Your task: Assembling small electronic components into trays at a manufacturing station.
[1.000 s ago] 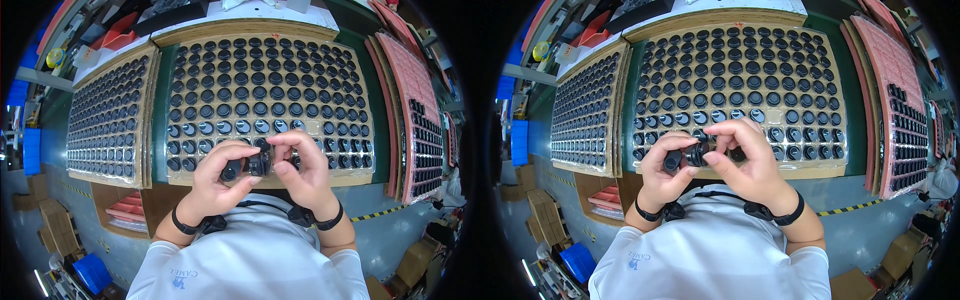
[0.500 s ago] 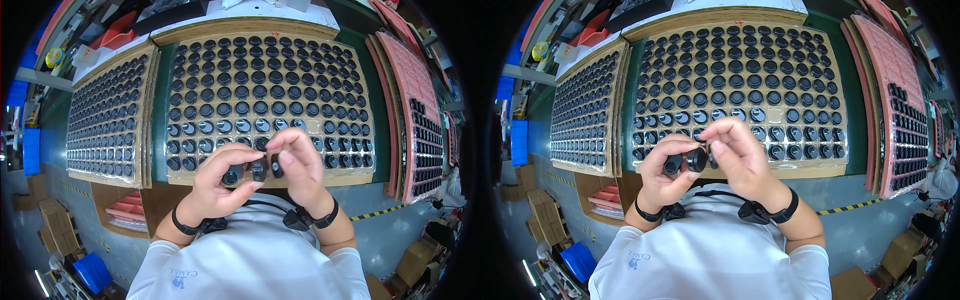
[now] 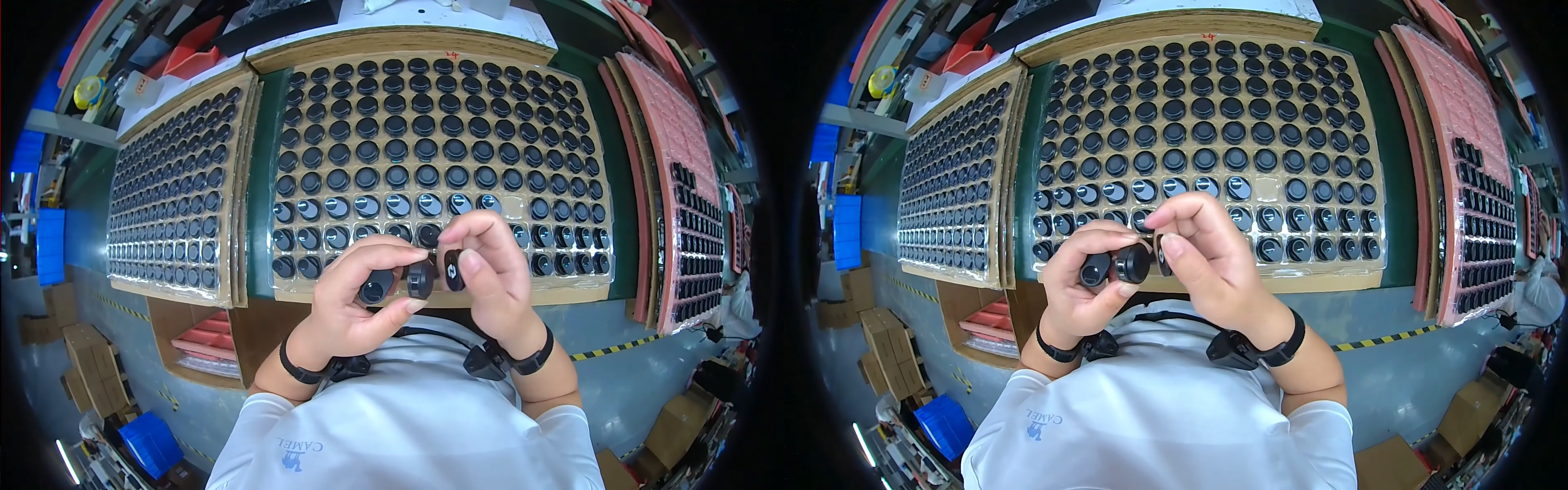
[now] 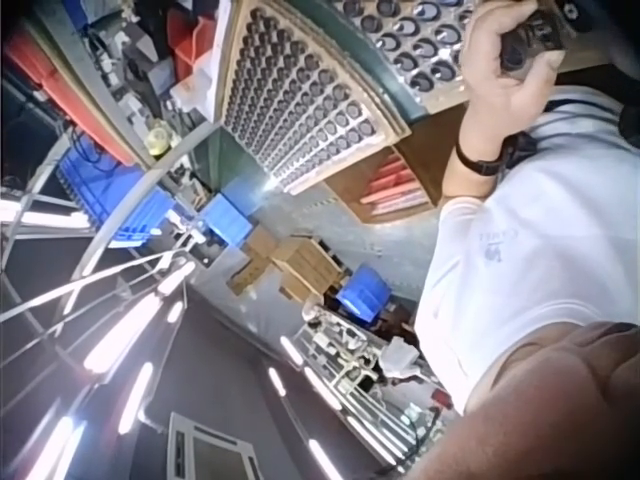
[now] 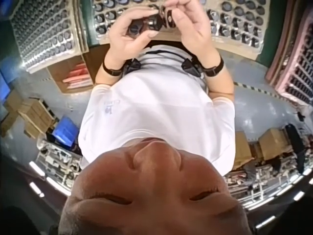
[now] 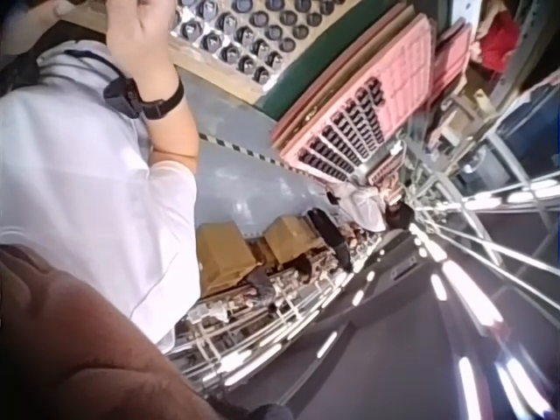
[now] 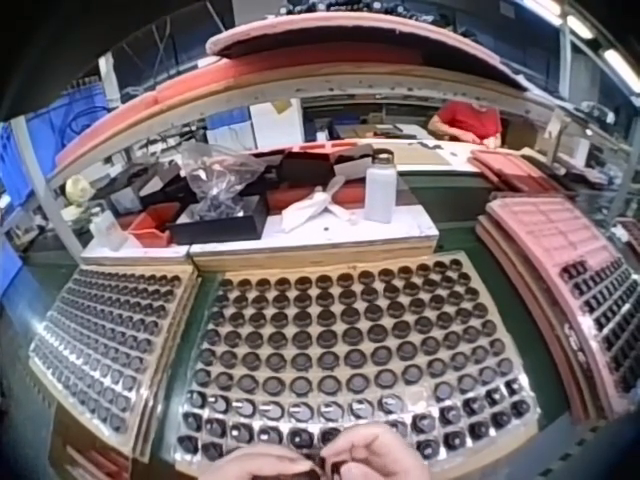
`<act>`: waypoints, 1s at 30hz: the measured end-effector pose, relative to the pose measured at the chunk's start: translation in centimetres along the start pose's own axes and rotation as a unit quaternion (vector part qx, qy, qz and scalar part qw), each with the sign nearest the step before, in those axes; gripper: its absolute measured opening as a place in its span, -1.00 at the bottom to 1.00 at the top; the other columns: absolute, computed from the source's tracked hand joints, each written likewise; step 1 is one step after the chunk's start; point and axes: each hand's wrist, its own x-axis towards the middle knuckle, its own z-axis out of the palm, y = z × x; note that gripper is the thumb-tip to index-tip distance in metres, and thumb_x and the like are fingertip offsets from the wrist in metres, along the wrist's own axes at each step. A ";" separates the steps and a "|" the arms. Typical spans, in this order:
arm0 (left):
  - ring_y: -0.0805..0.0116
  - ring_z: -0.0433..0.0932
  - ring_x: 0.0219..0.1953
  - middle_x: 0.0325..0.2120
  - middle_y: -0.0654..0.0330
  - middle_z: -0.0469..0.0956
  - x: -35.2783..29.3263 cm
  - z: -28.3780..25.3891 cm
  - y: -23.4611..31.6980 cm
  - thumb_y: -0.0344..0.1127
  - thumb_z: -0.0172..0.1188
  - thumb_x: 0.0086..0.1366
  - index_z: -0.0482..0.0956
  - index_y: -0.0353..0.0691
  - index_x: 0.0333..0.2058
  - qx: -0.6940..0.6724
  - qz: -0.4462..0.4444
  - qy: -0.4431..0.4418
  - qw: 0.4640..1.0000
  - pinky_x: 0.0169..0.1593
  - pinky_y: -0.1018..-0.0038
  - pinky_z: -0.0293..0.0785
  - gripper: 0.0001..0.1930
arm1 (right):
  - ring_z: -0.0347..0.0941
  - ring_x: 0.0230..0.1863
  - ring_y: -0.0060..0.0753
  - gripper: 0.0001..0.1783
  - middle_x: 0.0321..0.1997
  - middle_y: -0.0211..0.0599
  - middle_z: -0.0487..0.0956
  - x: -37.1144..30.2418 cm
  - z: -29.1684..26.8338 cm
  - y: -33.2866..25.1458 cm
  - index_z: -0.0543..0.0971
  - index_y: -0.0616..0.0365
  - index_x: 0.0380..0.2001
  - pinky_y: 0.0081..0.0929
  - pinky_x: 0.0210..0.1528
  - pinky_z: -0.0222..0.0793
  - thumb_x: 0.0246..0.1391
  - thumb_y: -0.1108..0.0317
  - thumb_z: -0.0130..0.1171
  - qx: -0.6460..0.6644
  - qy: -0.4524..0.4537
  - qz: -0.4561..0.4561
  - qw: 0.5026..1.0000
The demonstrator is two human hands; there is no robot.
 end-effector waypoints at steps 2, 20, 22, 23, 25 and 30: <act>0.25 0.50 -0.22 -0.22 0.01 0.51 0.0 -0.1 -0.1 -0.44 0.29 -0.01 0.48 -0.38 -0.13 0.001 0.007 0.001 1.000 -0.17 0.46 0.43 -0.59 | 0.21 -0.39 -0.66 -0.63 -0.35 -0.41 0.37 -0.1 -0.4 0.1 0.32 0.22 -0.12 -0.67 -0.32 0.13 0.05 0.31 0.15 -0.049 -0.012 -0.015 0.999; 0.44 0.38 -0.34 -0.24 0.11 0.44 0.0 0.0 -0.1 -0.42 0.15 0.13 0.30 -0.38 0.01 -0.158 -0.151 -0.020 0.976 -0.23 0.57 0.33 -0.54 | 0.37 -0.28 -0.27 -0.69 -0.31 -0.24 0.48 0.5 -2.1 -1.1 0.53 0.18 -0.29 -0.39 -0.19 0.25 -0.21 0.43 0.30 -0.442 -0.005 -0.167 0.881; 0.43 0.37 -0.33 -0.24 0.09 0.42 -0.1 0.0 -0.2 -0.43 0.09 0.14 0.25 -0.36 0.02 -0.204 -0.167 -0.018 0.965 -0.22 0.56 0.33 -0.55 | 0.37 -0.28 -0.27 -0.71 -0.33 -0.25 0.48 0.6 -3.2 -1.4 0.53 0.17 -0.30 -0.39 -0.19 0.24 -0.20 0.45 0.28 -0.467 0.045 -0.150 0.870; 0.42 0.37 -0.31 -0.23 0.08 0.41 -0.2 -0.1 -0.3 -0.45 0.02 0.15 0.21 -0.35 0.03 -0.248 -0.182 -0.015 0.951 -0.22 0.54 0.33 -0.55 | 0.38 -0.28 -0.27 -0.73 -0.34 -0.27 0.48 0.6 -4.0 -1.5 0.52 0.17 -0.31 -0.39 -0.18 0.24 -0.19 0.47 0.26 -0.489 0.095 -0.132 0.857; 0.41 0.36 -0.30 -0.22 0.06 0.40 -0.4 -0.4 -0.6 -0.47 -0.04 0.15 0.17 -0.34 0.04 -0.291 -0.197 -0.013 0.936 -0.21 0.53 0.33 -0.56 | 0.37 -0.28 -0.33 -0.73 -0.34 -0.28 0.48 0.6 -5.5 -2.0 0.51 0.19 -0.30 -0.45 -0.19 0.25 -0.18 0.53 0.23 -0.555 0.114 -0.123 0.815; 0.33 0.39 -0.27 -0.26 -0.01 0.40 -0.6 -0.7 -1.2 -0.40 -0.12 0.15 0.17 -0.33 0.00 -0.298 -0.215 -0.024 0.930 -0.25 0.47 0.37 -0.59 | 0.37 -0.29 -0.33 -0.74 -0.38 -0.31 0.48 0.3 -7.8 -2.6 0.51 0.18 -0.30 -0.44 -0.19 0.25 -0.17 0.56 0.22 -0.714 0.157 -0.079 0.678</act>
